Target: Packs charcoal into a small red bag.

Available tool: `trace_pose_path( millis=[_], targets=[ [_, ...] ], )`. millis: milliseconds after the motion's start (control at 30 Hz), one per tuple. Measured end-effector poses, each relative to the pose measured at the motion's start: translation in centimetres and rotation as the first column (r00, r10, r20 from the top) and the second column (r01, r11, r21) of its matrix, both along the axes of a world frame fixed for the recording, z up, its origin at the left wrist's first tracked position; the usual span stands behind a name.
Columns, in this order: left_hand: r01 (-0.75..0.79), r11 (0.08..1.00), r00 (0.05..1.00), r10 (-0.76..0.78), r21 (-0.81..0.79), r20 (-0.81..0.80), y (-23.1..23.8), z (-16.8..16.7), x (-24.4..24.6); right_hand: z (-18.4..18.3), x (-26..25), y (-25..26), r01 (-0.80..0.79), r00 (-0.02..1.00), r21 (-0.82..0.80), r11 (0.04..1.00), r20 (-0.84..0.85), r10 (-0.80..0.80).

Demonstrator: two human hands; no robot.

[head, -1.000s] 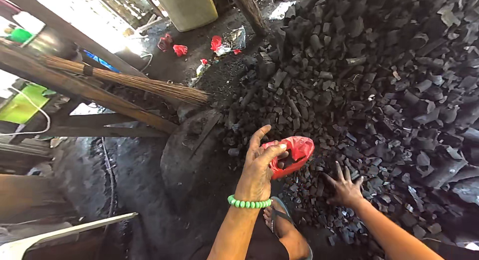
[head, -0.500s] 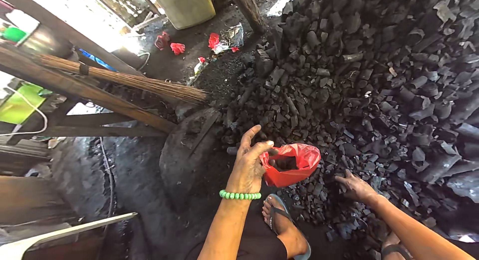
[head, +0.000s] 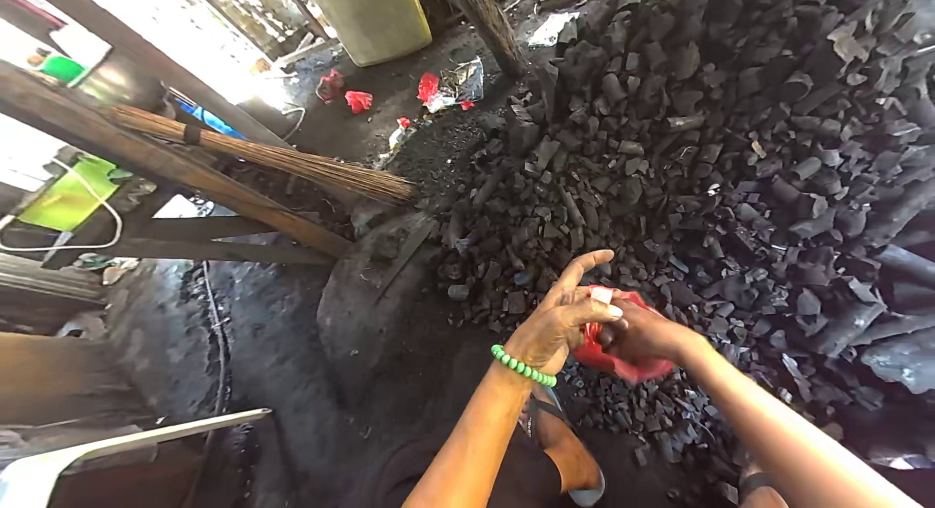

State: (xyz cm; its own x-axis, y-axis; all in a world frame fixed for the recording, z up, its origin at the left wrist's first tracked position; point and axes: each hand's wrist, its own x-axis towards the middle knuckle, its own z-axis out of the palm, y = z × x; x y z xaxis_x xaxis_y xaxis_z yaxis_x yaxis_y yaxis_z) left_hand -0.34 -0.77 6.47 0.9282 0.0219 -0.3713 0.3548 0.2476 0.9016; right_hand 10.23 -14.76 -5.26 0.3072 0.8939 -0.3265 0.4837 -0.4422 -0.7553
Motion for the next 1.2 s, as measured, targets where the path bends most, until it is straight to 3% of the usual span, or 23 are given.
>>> trace_pose_path(
  millis=[67,100,167,200,267,300,333,367,400,433,467,500,533,600,733,800,933,1200],
  targets=[
    [-0.057,0.998,0.998,0.057,-0.001,0.014,0.1,0.4,0.0,0.5,-1.4,1.4,-0.090,0.981,-0.256,0.962,0.143,0.130],
    [-0.123,0.992,0.992,0.123,0.025,-0.002,0.1,0.6,0.0,0.2,-1.5,1.4,-0.107,0.977,-0.246,0.963,0.152,0.147],
    [-0.312,0.949,0.947,0.315,0.049,-0.066,0.2,1.2,0.3,-0.7,-0.7,0.2,-0.032,0.991,0.071,0.997,0.131,0.023],
    [-0.400,0.914,0.911,0.404,0.062,-0.087,0.4,1.5,0.4,-1.0,-0.1,-0.6,0.067,0.994,0.271,0.960,0.061,-0.086],
    [-0.523,0.849,0.846,0.528,0.082,-0.070,0.9,2.0,0.2,-1.9,0.8,-1.7,0.432,0.901,0.509,0.744,-0.267,-0.341],
    [-0.561,0.824,0.824,0.565,0.081,-0.038,1.1,2.4,0.0,-3.1,0.9,-1.7,0.618,0.786,0.516,0.593,-0.406,-0.466],
    [-0.586,0.807,0.809,0.587,0.075,0.003,1.2,2.9,-0.2,-4.9,0.7,-1.6,0.724,0.687,0.474,0.502,-0.421,-0.592],
    [-0.596,0.800,0.803,0.595,0.066,0.043,1.3,3.2,-0.3,-7.2,0.1,-1.6,0.754,0.649,0.403,0.519,-0.334,-0.683],
    [-0.601,0.798,0.799,0.596,0.056,0.075,1.3,3.6,-0.4,-9.7,-1.2,-1.6,0.709,0.700,0.306,0.635,-0.203,-0.684],
    [-0.604,0.795,0.796,0.597,0.056,0.099,1.3,3.8,-0.4,-12.2,-3.1,-1.6,0.555,0.830,0.190,0.810,-0.068,-0.553],
    [-0.601,0.797,0.798,0.592,0.063,0.115,1.3,3.9,-0.4,-14.3,-5.4,-1.4,0.305,0.951,0.069,0.950,0.034,-0.308],
    [-0.599,0.797,0.799,0.588,0.079,0.129,1.3,4.0,-0.4,-15.6,-8.0,-1.0,0.038,0.995,-0.008,0.999,0.095,-0.037],
    [-0.600,0.793,0.798,0.586,0.101,0.140,1.3,3.9,-0.3,-16.6,-10.3,-0.7,-0.175,0.976,-0.050,0.983,0.123,0.180],
    [-0.595,0.791,0.802,0.576,0.139,0.159,1.7,3.8,-0.3,-18.2,-12.8,-0.9,-0.389,0.904,-0.109,0.915,0.144,0.402],
    [-0.638,0.753,0.769,0.612,0.163,0.183,2.5,3.7,-0.7,-19.0,-8.9,-4.8,-0.287,0.907,-0.137,0.948,0.281,0.315],
    [-0.656,0.739,0.755,0.635,0.156,0.164,2.7,3.8,-0.7,-18.3,-5.7,-6.9,-0.152,0.937,-0.247,0.957,0.271,0.218],
    [-0.653,0.747,0.757,0.646,0.122,0.095,2.6,3.3,-0.6,-17.5,-3.1,-9.3,0.056,0.962,-0.463,0.885,0.263,0.076],
    [-0.610,0.792,0.791,0.610,0.014,-0.031,1.4,3.0,-0.2,-17.0,-4.4,-10.6,0.046,0.985,-0.505,0.862,0.167,0.045]
  ],
)
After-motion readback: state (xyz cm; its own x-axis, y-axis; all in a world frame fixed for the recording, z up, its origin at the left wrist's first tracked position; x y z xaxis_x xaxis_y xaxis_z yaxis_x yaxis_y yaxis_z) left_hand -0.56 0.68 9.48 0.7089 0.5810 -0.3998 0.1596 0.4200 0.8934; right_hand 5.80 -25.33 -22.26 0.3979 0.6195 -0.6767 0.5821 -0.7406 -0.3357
